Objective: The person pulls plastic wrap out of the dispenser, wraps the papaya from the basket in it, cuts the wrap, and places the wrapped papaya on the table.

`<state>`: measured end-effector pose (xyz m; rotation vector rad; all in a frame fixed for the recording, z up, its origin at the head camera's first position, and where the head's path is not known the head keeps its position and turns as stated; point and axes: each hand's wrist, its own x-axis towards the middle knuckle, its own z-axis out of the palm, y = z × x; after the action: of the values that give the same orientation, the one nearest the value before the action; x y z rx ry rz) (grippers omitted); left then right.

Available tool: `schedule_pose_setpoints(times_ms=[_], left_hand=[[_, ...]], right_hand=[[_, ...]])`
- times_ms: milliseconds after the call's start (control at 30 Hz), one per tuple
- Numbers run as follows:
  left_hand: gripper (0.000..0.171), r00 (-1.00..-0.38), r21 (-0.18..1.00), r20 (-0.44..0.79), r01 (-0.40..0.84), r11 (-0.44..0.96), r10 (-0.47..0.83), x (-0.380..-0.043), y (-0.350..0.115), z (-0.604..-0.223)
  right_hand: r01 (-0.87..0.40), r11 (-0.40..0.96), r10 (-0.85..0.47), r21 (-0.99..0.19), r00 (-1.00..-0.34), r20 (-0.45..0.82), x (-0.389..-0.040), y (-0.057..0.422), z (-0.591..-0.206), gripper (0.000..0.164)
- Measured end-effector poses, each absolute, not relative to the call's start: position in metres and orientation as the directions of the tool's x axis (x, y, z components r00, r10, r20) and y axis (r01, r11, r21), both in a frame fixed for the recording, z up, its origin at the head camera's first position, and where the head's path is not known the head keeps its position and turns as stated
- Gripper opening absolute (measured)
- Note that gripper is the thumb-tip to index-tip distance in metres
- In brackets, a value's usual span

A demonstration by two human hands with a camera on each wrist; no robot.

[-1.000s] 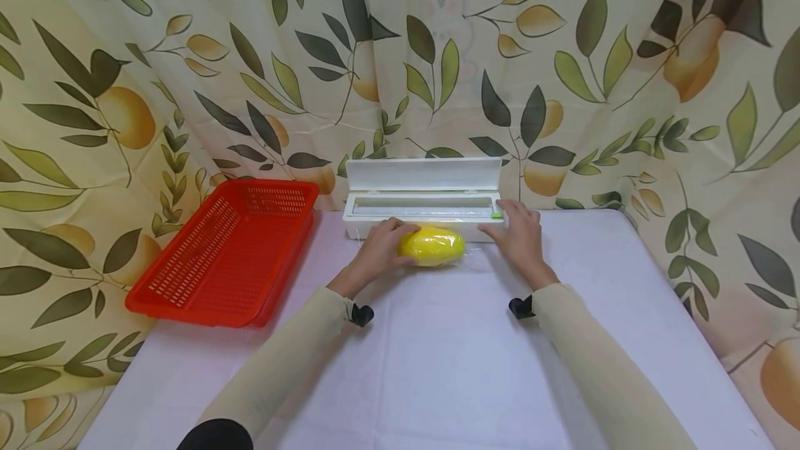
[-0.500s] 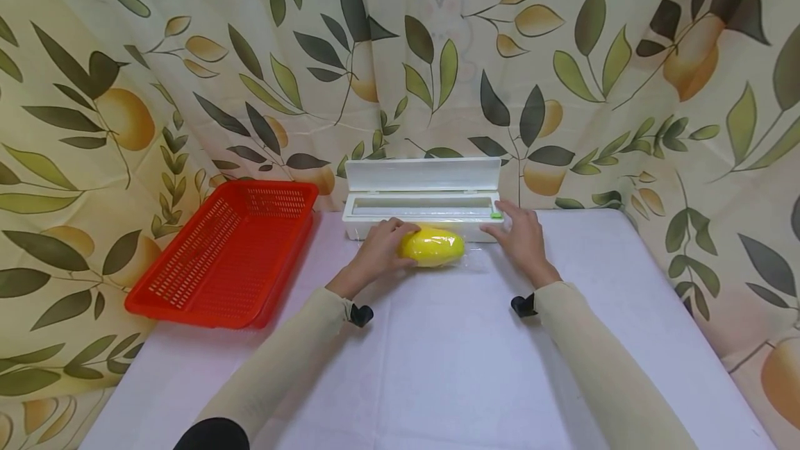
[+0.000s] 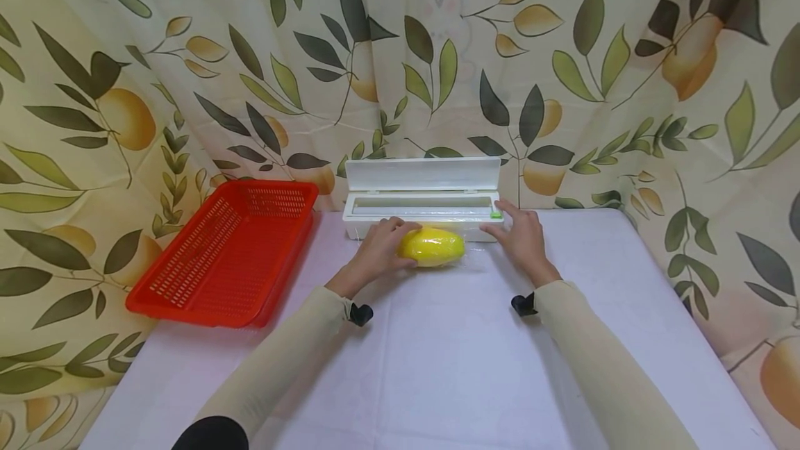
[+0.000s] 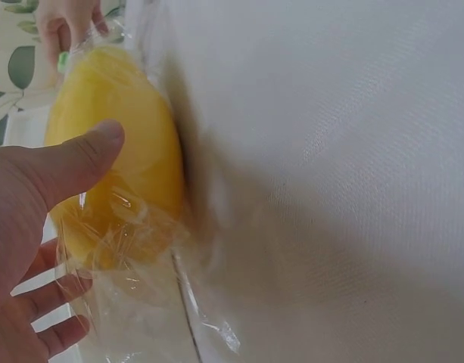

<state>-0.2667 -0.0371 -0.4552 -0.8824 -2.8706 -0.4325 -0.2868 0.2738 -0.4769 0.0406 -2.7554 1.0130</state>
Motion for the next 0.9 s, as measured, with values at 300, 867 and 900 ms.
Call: schedule_pose_setpoints(times_ms=[300,867,900], left_hand=[[0.070,-0.823,0.195,0.206,0.565,0.801,0.530,-0.267,-0.037,-0.454],[0.043,-0.716,0.132,0.329,0.681,0.721,0.616,-0.290,0.024,-0.413],[0.041,-0.712,0.133,0.329,0.685,0.717,0.620,-0.292,0.029,-0.411]], right_hand=[[-0.089,0.768,0.052,-0.634,-0.978,0.201,-0.288,0.274,-0.477,0.073],[-0.116,0.729,0.035,-0.674,-0.978,0.206,-0.288,0.279,-0.477,0.074],[-0.112,0.728,0.038,-0.677,-0.978,0.203,-0.288,0.280,-0.477,0.074]])
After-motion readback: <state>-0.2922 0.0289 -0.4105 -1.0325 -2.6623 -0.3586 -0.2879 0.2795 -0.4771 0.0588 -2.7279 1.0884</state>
